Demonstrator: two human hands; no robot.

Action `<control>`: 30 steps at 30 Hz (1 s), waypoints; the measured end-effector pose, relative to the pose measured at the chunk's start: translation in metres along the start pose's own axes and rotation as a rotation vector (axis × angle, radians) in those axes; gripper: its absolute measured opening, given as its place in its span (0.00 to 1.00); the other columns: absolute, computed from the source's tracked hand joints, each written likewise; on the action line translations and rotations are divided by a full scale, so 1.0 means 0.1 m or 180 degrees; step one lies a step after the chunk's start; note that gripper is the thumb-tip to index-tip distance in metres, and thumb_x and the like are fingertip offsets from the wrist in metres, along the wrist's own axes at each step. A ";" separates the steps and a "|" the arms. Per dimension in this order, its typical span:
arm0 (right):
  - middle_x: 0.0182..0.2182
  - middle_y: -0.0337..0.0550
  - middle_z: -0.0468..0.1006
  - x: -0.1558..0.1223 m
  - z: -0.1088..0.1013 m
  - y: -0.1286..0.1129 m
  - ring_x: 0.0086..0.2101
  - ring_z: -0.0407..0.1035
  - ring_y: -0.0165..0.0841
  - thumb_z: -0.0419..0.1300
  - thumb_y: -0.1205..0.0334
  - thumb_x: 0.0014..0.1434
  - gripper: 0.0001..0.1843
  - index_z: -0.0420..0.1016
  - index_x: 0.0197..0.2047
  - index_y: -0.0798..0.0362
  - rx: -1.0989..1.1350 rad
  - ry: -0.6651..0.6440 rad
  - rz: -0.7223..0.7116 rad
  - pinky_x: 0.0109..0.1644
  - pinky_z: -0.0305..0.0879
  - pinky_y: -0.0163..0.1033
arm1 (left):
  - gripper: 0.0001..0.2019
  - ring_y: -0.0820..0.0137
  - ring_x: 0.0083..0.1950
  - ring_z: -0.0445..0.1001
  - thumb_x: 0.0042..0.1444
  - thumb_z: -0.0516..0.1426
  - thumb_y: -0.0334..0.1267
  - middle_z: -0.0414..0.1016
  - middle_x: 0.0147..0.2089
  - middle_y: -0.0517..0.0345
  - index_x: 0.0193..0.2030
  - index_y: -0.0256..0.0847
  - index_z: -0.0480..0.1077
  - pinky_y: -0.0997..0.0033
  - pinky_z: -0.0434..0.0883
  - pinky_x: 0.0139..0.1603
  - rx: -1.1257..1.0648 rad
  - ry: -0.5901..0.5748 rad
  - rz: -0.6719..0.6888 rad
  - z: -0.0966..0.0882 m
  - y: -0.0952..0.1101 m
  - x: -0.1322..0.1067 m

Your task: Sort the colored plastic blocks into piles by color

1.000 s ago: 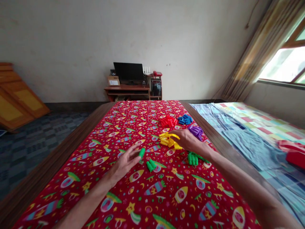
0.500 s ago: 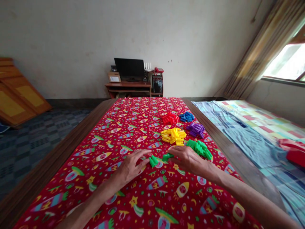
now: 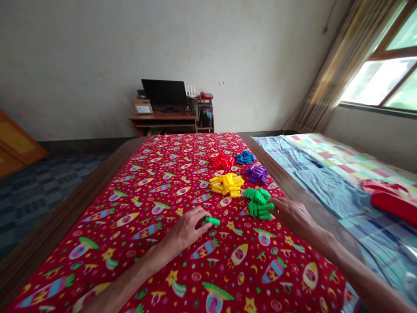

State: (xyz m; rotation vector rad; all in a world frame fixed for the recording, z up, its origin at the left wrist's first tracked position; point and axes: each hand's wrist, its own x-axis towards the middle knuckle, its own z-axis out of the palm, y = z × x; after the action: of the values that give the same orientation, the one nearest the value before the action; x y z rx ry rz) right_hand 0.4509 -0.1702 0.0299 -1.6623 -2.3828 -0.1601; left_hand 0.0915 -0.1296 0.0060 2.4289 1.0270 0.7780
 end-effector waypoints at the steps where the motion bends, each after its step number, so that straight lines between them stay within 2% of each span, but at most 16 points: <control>1: 0.28 0.43 0.78 0.01 0.00 0.00 0.25 0.69 0.29 0.52 0.61 0.63 0.11 0.75 0.37 0.53 -0.0039 0.0024 0.0091 0.26 0.54 0.32 | 0.05 0.69 0.38 0.75 0.59 0.56 0.37 0.76 0.36 0.57 0.39 0.42 0.73 0.72 0.72 0.40 -0.0092 0.0064 0.0007 0.02 0.03 0.03; 4: 0.25 0.42 0.76 0.06 -0.04 -0.11 0.24 0.69 0.28 0.51 0.59 0.65 0.14 0.75 0.34 0.53 0.0138 0.0120 0.0041 0.26 0.55 0.33 | 0.05 0.69 0.36 0.75 0.57 0.57 0.37 0.77 0.34 0.57 0.36 0.41 0.74 0.71 0.71 0.39 -0.0381 0.0152 -0.0082 0.11 0.16 0.14; 9: 0.35 0.48 0.79 0.13 -0.05 -0.69 0.33 0.73 0.31 0.50 0.56 0.68 0.15 0.74 0.46 0.54 0.1044 0.0281 -0.0809 0.34 0.64 0.33 | 0.06 0.68 0.35 0.76 0.55 0.59 0.39 0.80 0.34 0.57 0.36 0.41 0.75 0.72 0.71 0.38 -0.1068 -0.0071 -0.0457 0.28 0.49 0.32; 12: 0.32 0.46 0.77 0.16 -0.03 -0.87 0.30 0.72 0.31 0.50 0.56 0.68 0.15 0.74 0.43 0.55 0.0983 0.0400 -0.1018 0.32 0.65 0.34 | 0.09 0.67 0.36 0.77 0.56 0.59 0.43 0.80 0.35 0.56 0.37 0.41 0.75 0.71 0.72 0.38 -0.1472 -0.0139 -0.0541 0.35 0.59 0.34; 14: 0.30 0.45 0.77 0.19 -0.06 -0.79 0.29 0.72 0.30 0.51 0.57 0.68 0.13 0.74 0.41 0.54 0.0926 0.0466 -0.0897 0.33 0.66 0.34 | 0.11 0.66 0.38 0.77 0.58 0.58 0.45 0.80 0.38 0.56 0.42 0.41 0.74 0.71 0.72 0.41 -0.1573 -0.0088 -0.0555 0.36 0.58 0.30; 18: 0.40 0.50 0.79 0.25 -0.15 -0.35 0.37 0.75 0.34 0.52 0.59 0.67 0.13 0.75 0.46 0.54 0.0750 0.0937 -0.0376 0.40 0.70 0.36 | 0.11 0.67 0.40 0.77 0.62 0.51 0.41 0.79 0.40 0.55 0.46 0.41 0.71 0.69 0.72 0.44 -0.1222 0.0049 -0.0420 0.31 0.44 0.13; 22: 0.43 0.51 0.80 0.28 0.03 -0.02 0.39 0.76 0.37 0.52 0.56 0.66 0.16 0.78 0.45 0.54 0.0327 0.1067 -0.0099 0.40 0.72 0.40 | 0.12 0.68 0.38 0.77 0.61 0.48 0.35 0.78 0.38 0.54 0.44 0.42 0.71 0.70 0.73 0.42 -0.0995 0.0028 -0.0350 0.34 0.30 -0.01; 26: 0.43 0.52 0.80 0.25 0.24 0.04 0.39 0.77 0.39 0.52 0.53 0.66 0.18 0.80 0.43 0.54 0.0013 0.1067 0.0061 0.40 0.73 0.42 | 0.13 0.68 0.38 0.76 0.60 0.47 0.31 0.78 0.37 0.53 0.41 0.41 0.73 0.70 0.72 0.42 -0.0909 0.0000 -0.0213 0.36 0.27 -0.04; 30: 0.43 0.51 0.80 0.22 0.13 -0.07 0.40 0.76 0.38 0.52 0.55 0.66 0.16 0.79 0.44 0.53 0.0332 0.1191 -0.0074 0.44 0.72 0.42 | 0.13 0.68 0.38 0.76 0.59 0.47 0.29 0.78 0.37 0.53 0.39 0.40 0.73 0.69 0.73 0.41 -0.0955 -0.0011 -0.0139 0.36 0.27 -0.05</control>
State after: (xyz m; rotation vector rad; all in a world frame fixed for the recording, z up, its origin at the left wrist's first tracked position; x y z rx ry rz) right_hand 0.4352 -0.1498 0.0234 -1.4147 -2.0930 -0.3150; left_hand 0.1250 -0.1557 -0.0091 2.1459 0.8878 0.8465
